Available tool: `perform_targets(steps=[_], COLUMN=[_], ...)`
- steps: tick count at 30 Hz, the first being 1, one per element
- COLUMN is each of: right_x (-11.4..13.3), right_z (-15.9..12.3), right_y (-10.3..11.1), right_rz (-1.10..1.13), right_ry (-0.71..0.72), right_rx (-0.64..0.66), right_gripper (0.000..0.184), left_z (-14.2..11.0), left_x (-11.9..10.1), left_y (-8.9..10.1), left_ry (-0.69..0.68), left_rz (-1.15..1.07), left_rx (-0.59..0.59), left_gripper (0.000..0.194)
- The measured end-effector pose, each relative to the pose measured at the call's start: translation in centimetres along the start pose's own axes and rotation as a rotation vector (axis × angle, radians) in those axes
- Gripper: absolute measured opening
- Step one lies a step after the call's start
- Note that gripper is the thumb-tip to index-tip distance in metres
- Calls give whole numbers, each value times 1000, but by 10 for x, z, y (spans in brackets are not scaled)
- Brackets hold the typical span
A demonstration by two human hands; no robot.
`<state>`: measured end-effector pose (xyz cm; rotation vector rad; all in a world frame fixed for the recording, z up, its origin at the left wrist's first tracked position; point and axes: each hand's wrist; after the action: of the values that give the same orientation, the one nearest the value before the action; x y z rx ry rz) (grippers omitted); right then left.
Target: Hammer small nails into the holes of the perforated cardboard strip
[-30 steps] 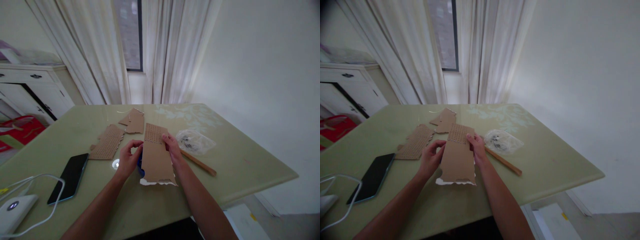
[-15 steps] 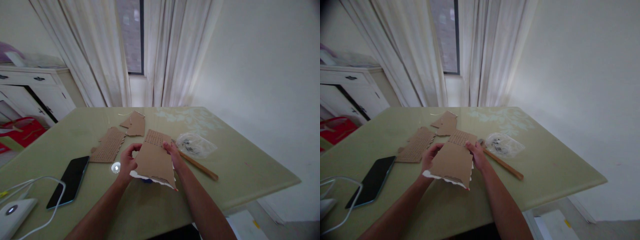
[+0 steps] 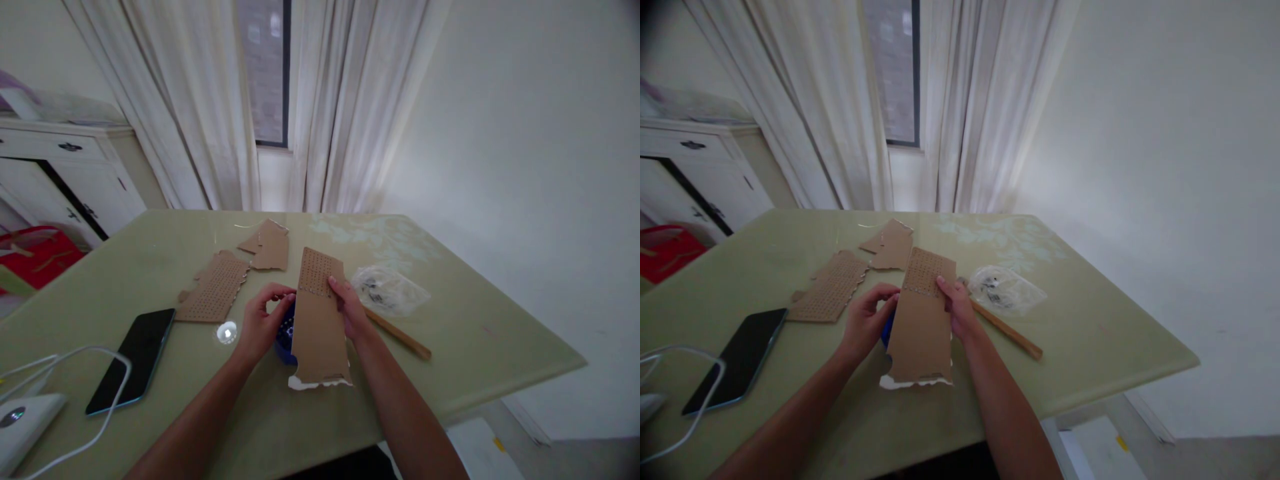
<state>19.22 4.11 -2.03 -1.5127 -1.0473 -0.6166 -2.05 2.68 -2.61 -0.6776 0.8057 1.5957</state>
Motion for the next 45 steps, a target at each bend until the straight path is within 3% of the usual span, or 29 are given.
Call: perform_targets(steps=[8, 19, 24, 29, 36, 45], right_x=[3, 4, 5, 5, 6, 4], right_z=[-8, -10, -12, -15, -15, -11], right_y=[1, -3, -8, -10, -9, -2], right_rz=[-79, -155, -179, -228, -226, -290], right_ry=[31, 45, 92, 133, 146, 108], right_rx=[94, 41, -39, -20, -35, 1], right_gripper=[58, 51, 49, 47, 47, 47], left_z=[-1, -3, 2, 5, 10, 2], left_x=[-7, -5, -12, -15, -8, -18], left_y=[-3, 3, 10, 17, 21, 20], left_ry=[-95, -166, -175, -323, -351, -469], left_rz=[3, 98, 157, 283, 231, 309], left_rx=[-41, -30, -85, 3, 27, 114], left_gripper=[14, 12, 31, 13, 13, 16])
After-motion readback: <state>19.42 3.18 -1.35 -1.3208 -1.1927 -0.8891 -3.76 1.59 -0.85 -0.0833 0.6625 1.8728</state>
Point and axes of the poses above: each hand's wrist, its own z-axis towards the middle knuckle, its own y-axis out of the back of the hand, x = y × z, and after that the axes turned 8 degrees about -y, right-handed
